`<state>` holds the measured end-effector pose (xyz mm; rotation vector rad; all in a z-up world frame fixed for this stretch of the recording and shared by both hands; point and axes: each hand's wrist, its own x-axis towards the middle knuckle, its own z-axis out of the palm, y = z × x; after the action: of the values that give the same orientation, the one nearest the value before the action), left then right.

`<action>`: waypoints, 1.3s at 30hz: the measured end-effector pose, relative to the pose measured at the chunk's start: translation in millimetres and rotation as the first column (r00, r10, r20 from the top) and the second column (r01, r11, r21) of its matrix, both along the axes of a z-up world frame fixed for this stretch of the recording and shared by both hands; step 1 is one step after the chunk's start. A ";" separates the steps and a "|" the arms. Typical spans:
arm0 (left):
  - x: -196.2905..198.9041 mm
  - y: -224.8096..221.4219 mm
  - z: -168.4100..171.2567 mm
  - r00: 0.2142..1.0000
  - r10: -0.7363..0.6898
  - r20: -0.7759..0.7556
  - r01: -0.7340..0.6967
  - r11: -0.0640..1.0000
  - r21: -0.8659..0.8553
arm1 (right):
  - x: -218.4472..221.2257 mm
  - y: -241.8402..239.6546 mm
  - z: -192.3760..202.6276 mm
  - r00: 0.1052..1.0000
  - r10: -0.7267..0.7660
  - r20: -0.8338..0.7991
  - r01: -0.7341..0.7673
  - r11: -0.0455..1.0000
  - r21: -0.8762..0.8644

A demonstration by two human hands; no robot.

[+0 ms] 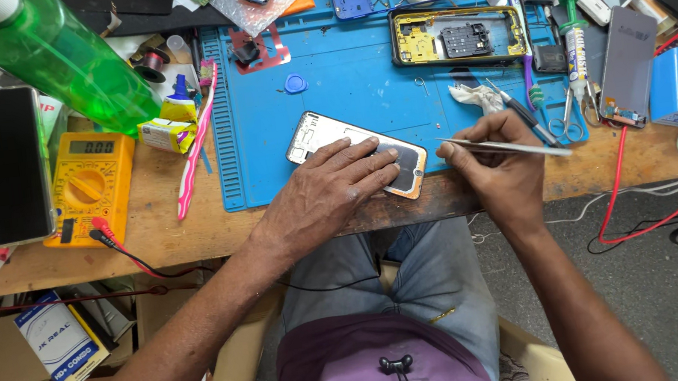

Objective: The person cleans the edges of a disassembled smartphone with a cloth and a metal tool. They wipe the frame and screen area repeatedly while seated at a cluttered workbench.

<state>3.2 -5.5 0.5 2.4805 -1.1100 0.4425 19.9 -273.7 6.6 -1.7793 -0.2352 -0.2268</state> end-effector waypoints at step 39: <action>2.9 1.6 -8.9 0.999 -0.036 0.031 0.039 0.996 -0.078 | -10.5 25.2 13.5 0.986 0.016 0.169 0.067 0.879 -0.473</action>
<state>6.2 -3.9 -8.4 2.3890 -1.1268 0.5032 9.3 -248.5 20.2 -2.2594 -0.4174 -0.3626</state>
